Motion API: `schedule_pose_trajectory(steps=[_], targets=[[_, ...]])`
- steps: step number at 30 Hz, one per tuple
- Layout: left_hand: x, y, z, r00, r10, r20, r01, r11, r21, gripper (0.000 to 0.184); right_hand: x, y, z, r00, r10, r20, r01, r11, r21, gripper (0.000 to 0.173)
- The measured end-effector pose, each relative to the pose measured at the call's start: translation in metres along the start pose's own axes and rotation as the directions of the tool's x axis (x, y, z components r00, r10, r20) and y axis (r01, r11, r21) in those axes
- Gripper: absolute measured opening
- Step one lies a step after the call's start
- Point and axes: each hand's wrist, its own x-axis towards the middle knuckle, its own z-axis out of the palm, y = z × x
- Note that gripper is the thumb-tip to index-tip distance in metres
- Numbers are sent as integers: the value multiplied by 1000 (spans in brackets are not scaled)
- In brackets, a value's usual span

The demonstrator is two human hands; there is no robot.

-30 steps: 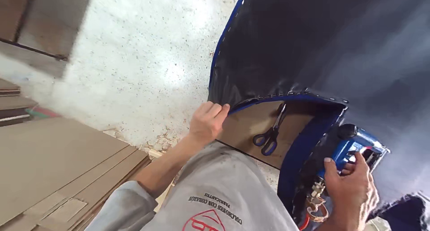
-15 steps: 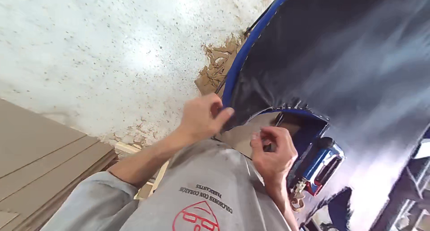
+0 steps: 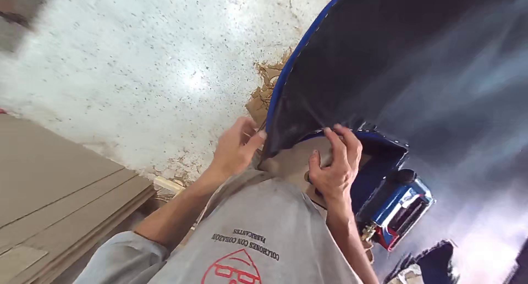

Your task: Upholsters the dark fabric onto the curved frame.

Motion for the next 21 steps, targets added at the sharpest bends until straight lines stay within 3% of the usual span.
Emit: schedule_pose_trajectory(steps=[4,7,11,15,21], targets=[[-5,-2,16,984,-61,170,49,996,72,37,13,4,22,957,-169,236,165,986,39,73],[-14,-12,20,973,20,230,-20,1000,-5,34,-3,7,46,921,-229,315,232,972,28,64],[-13,-34,18,942,47,333,4,988,-152,34,-23,8,55,941,-223,256,232,973,-5,56],[-10,-39,19,914,108,391,9,958,-286,31,-16,2,48,969,-189,161,180,981,71,46],[-4,-55,10,882,145,449,66,904,-422,30,-19,-4,55,990,-141,30,140,990,29,48]])
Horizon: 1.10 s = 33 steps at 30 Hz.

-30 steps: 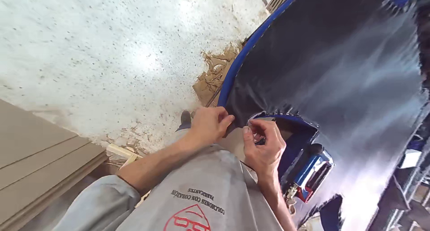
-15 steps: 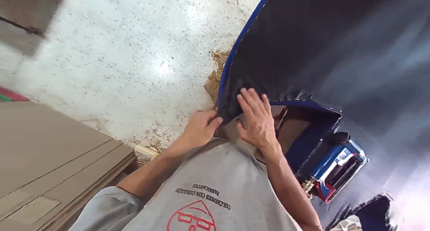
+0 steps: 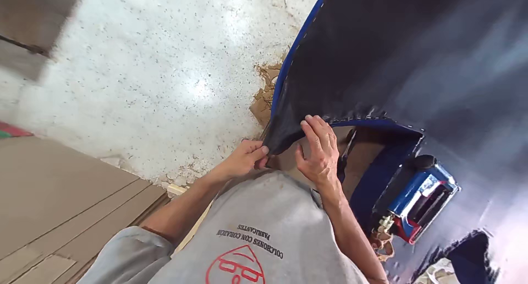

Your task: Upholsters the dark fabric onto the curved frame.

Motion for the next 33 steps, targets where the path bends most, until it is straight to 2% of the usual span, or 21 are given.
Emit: schedule_pose_trajectory(steps=[6,9,11,13,15,22,24,26,28,30,32,33], targets=[[7,-9,0,997,-38,70,48,988,-148,28,-1,-2,17,993,-110,51,114,991,-70,64],[7,-10,-8,990,-44,133,76,967,-244,30,-4,5,22,987,-146,63,147,989,-7,57],[2,-7,-14,985,-51,165,104,938,-332,29,-13,6,21,994,-108,-19,108,993,44,47],[0,-8,-18,989,-44,139,82,956,-281,27,-22,8,21,993,-21,-113,29,997,74,40],[3,-11,-22,994,-31,103,47,987,-156,27,-23,9,19,990,34,-140,-25,997,68,39],[3,-13,-39,988,-40,148,60,989,-135,27,2,2,1,995,59,-83,-56,998,38,45],[4,-8,-43,989,-50,139,56,998,-42,27,12,3,-3,998,45,-33,-44,998,47,42],[2,2,-43,998,-21,53,15,993,114,28,20,6,-5,1000,17,3,-18,998,66,36],[-4,14,-36,976,154,-151,-92,932,350,41,24,7,-5,1000,2,10,-3,997,77,33],[-12,27,-19,844,440,-306,-150,743,653,59,24,8,-4,1000,-2,-3,2,997,78,31],[-14,44,7,705,653,-276,-142,511,847,59,24,11,0,1000,-10,-19,12,997,82,32],[-12,50,21,673,701,-237,-122,421,899,59,24,11,1,1000,-17,-24,19,996,86,32]])
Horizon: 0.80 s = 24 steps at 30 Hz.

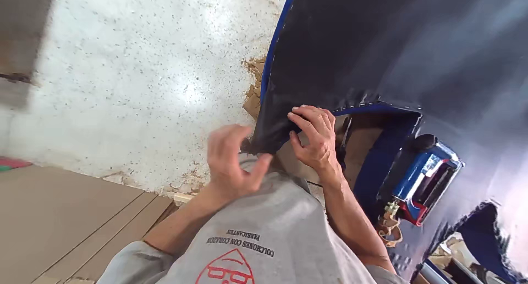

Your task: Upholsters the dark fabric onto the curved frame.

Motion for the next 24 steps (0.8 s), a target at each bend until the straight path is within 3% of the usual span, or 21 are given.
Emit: schedule_pose_trajectory(steps=[2,5,9,12,18,21,24], targets=[[4,17,19,998,54,14,-56,991,122,64,5,2,1,1000,-27,-4,27,1000,3,30],[9,8,46,991,43,130,-76,962,261,65,8,8,6,995,-72,-72,73,997,11,17],[7,4,48,986,136,95,-157,953,260,31,-3,15,11,984,-77,-159,89,994,70,14],[6,-6,50,962,269,51,-274,936,222,19,-11,20,16,980,-65,-189,85,991,101,14],[9,-24,44,898,421,129,-436,890,135,23,-15,18,17,979,-57,-196,82,989,126,13],[12,-22,40,913,384,136,-402,903,151,20,-13,14,16,981,-43,-189,68,990,127,13],[14,-11,43,943,321,89,-332,926,177,34,-13,12,16,981,-31,-192,58,989,136,12]])
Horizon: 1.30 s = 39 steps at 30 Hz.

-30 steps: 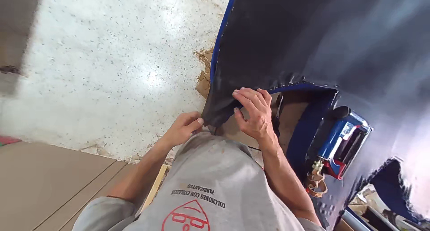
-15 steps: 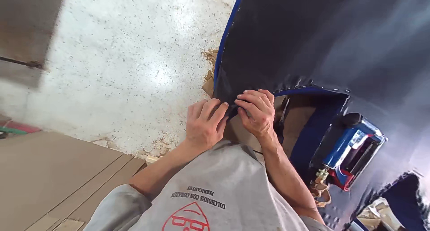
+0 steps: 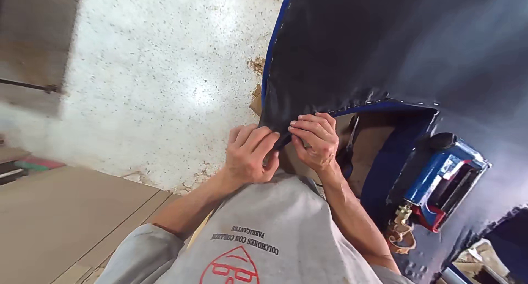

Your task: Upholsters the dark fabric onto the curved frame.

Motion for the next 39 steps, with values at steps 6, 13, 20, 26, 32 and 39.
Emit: schedule_pose_trajectory(steps=[6,13,20,26,32,39], targets=[[12,3,13,1000,20,24,-21,997,72,22,0,-2,2,1000,11,-14,-10,1000,15,11],[9,-14,9,961,270,54,-263,959,-108,22,-1,-5,0,1000,26,-4,-25,999,43,10],[9,-14,10,963,260,69,-245,954,-174,21,-1,-5,-3,998,15,54,-20,995,93,14],[16,-16,6,951,275,143,-239,944,-226,21,11,-5,-15,977,19,213,-32,998,57,16],[17,-18,6,963,223,154,-172,943,-286,20,22,1,-25,950,-68,303,64,998,24,17],[17,-22,5,987,127,103,-88,944,-318,15,16,4,-14,978,-116,171,107,992,62,14]])
